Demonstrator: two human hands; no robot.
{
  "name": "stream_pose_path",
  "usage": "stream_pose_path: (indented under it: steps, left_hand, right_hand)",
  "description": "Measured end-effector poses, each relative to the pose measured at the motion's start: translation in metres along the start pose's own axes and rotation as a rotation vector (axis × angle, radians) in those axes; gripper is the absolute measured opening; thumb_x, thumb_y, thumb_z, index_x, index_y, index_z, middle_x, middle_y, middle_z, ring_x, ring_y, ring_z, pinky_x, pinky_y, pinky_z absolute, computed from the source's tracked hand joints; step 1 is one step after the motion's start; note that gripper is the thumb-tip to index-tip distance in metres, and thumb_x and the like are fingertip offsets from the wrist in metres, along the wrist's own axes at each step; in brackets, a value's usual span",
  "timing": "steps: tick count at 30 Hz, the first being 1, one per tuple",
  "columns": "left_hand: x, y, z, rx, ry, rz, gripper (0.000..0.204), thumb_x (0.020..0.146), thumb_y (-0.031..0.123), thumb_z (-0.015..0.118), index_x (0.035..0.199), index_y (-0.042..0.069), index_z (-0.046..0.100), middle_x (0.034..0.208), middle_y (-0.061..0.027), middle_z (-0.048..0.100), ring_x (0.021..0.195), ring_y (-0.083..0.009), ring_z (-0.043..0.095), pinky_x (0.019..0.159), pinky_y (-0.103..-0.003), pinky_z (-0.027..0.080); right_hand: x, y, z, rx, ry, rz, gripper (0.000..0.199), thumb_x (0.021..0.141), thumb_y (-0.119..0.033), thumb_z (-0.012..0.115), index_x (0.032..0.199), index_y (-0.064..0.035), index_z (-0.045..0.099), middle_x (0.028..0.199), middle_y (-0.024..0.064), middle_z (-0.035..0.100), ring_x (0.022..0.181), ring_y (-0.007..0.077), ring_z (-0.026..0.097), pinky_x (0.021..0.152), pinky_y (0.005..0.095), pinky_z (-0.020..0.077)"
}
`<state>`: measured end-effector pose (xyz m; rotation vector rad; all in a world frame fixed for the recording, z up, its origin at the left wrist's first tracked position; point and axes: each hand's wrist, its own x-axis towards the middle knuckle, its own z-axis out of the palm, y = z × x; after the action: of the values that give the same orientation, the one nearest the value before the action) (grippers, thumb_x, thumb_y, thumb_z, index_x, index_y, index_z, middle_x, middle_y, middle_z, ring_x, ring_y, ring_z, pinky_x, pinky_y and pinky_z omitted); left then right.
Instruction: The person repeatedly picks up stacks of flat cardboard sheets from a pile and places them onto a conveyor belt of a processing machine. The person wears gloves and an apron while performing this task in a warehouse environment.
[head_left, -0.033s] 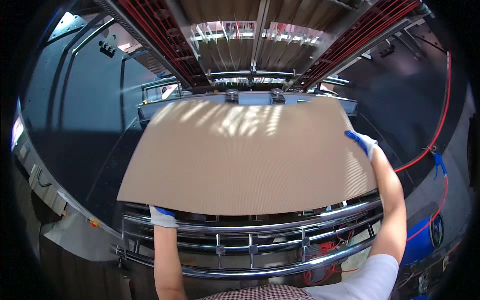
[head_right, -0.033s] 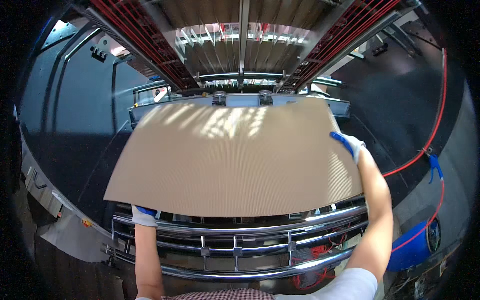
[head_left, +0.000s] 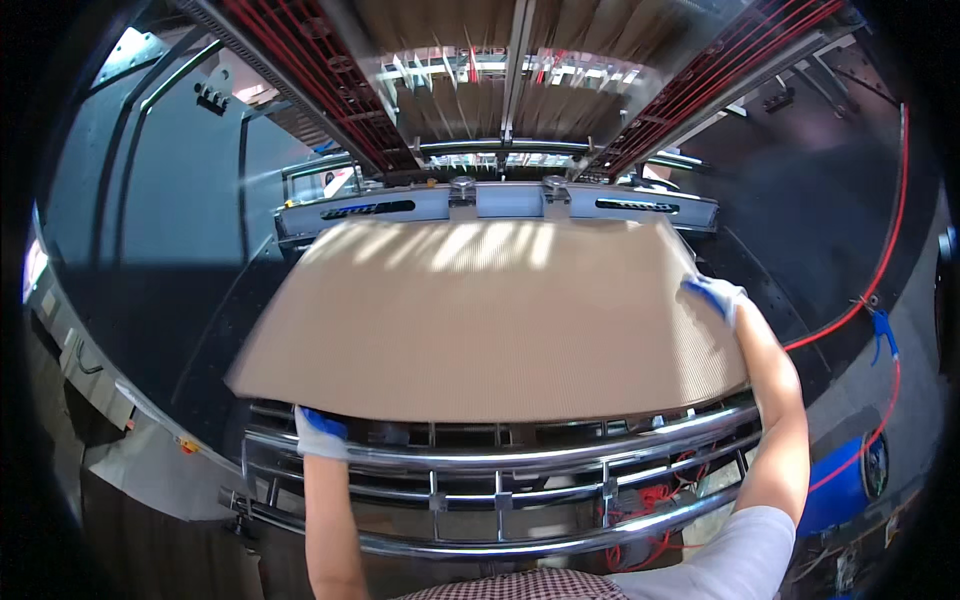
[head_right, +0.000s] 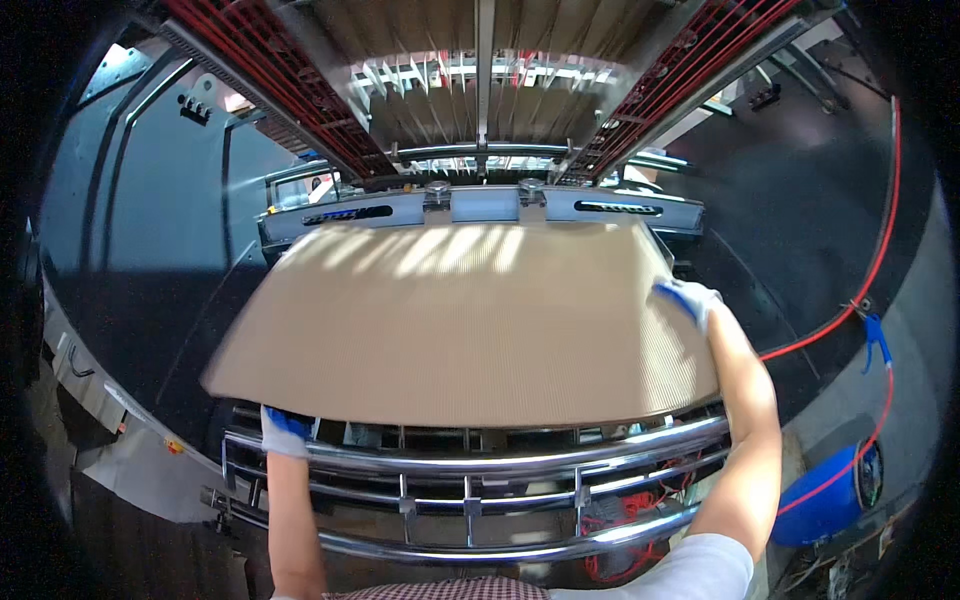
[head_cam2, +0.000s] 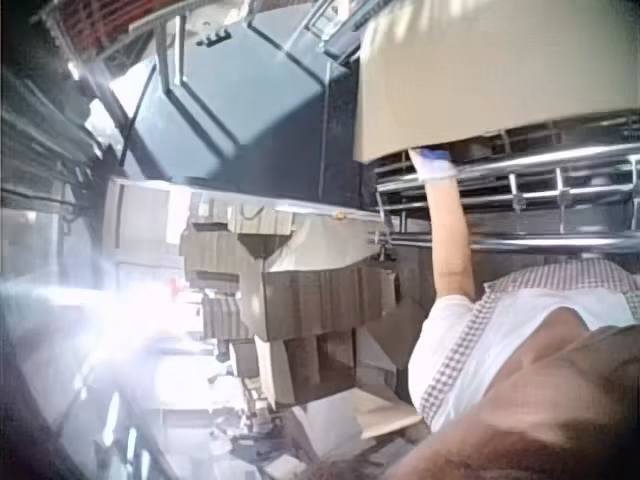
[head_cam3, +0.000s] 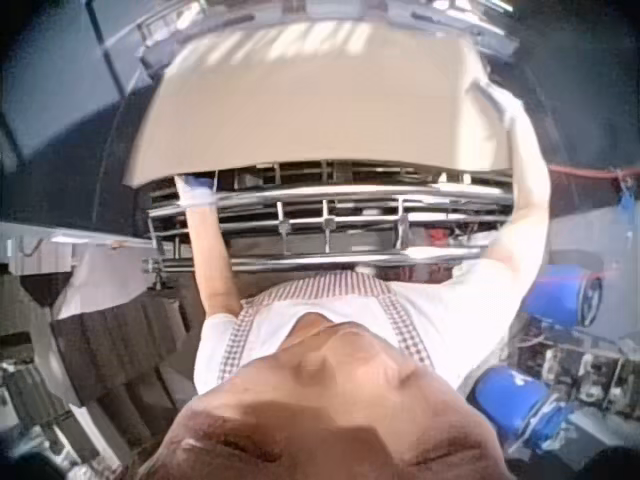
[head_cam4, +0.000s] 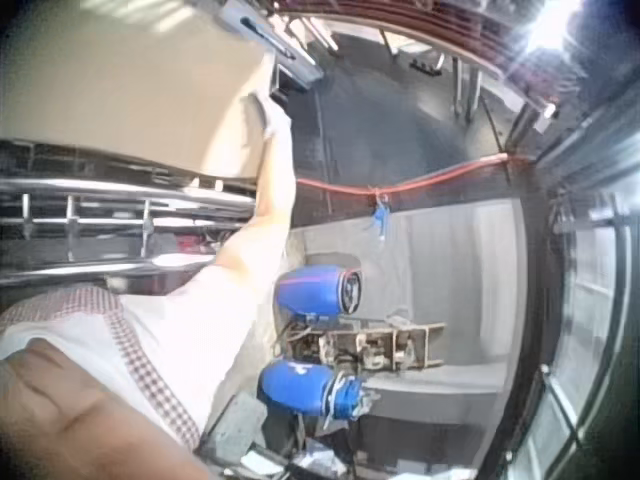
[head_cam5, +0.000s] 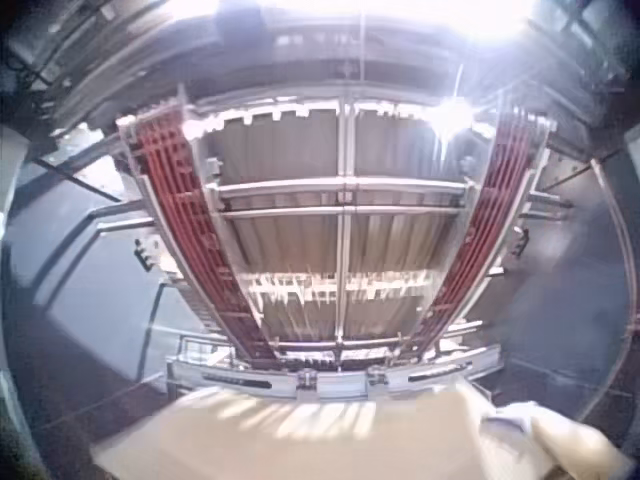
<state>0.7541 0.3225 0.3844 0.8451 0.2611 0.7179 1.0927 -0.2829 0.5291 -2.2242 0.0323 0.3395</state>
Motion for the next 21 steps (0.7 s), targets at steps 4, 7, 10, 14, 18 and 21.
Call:
stream_pose_path:
  steps: [4,7,10,14,18,21]
  left_hand:
    - [-0.011,0.022,0.008,-0.309,-0.018,-0.146,0.050,0.091,0.028,0.055,0.135,0.006,0.046,0.135,-0.0150,0.052,0.125,-0.0330,0.050,0.105,-0.051,0.041]
    - [-0.009,0.016,0.039,-0.301,0.025,-0.112,0.047,0.093,0.027,0.054,0.133,0.004,0.048,0.131,-0.0162,0.055,0.120,-0.0321,0.054,0.100,-0.049,0.046]
    - [0.008,-0.009,0.050,-0.271,0.158,-0.073,0.044,0.090,0.029,0.060,0.128,0.007,0.053,0.125,-0.0134,0.060,0.113,-0.0305,0.058,0.095,-0.048,0.050]
    - [-0.002,-0.031,0.067,0.029,0.345,-0.002,0.055,0.089,0.032,0.067,0.134,0.007,0.047,0.128,-0.0138,0.054,0.111,-0.0288,0.057,0.090,-0.043,0.053]
    - [-0.031,-0.031,0.092,1.020,0.506,0.980,0.057,0.090,0.028,0.064,0.138,0.005,0.043,0.137,-0.0114,0.049,0.126,-0.0301,0.046,0.111,-0.047,0.032]
    - [-0.024,-0.024,0.110,1.663,0.066,1.271,0.049,0.089,0.033,0.055,0.130,0.007,0.053,0.130,-0.0128,0.055,0.131,-0.0346,0.042,0.114,-0.060,0.013]
  right_hand:
    - [0.033,0.016,0.012,0.097,-0.078,0.042,0.068,0.080,-0.064,0.062,0.124,-0.0123,0.062,0.114,0.0131,0.065,0.098,0.0228,0.063,0.084,0.0390,0.0494]
    - [0.047,-0.012,-0.010,0.244,-0.165,0.165,0.059,0.084,-0.059,0.061,0.119,-0.0107,0.065,0.102,0.0108,0.069,0.082,0.0189,0.067,0.074,0.0366,0.0530]
    - [0.100,-0.014,-0.016,0.028,-0.107,0.137,0.063,0.084,-0.062,0.058,0.120,-0.0103,0.064,0.111,0.0132,0.066,0.098,0.0237,0.064,0.086,0.0408,0.0480]
    - [0.111,-0.015,-0.040,-0.478,0.210,0.072,0.067,0.090,-0.057,0.050,0.131,-0.0052,0.054,0.124,0.0189,0.060,0.115,0.0317,0.058,0.095,0.0401,0.0455]
    - [0.021,-0.022,-0.021,-0.417,0.706,-0.561,0.042,0.093,-0.035,0.055,0.123,-0.0049,0.060,0.119,0.0181,0.063,0.111,0.0351,0.059,0.095,0.0404,0.0459]
    - [-0.059,0.013,0.051,-0.549,0.975,-1.116,0.035,0.080,-0.014,0.062,0.112,-0.0013,0.065,0.107,0.0155,0.068,0.101,0.0336,0.064,0.092,0.0422,0.0475]
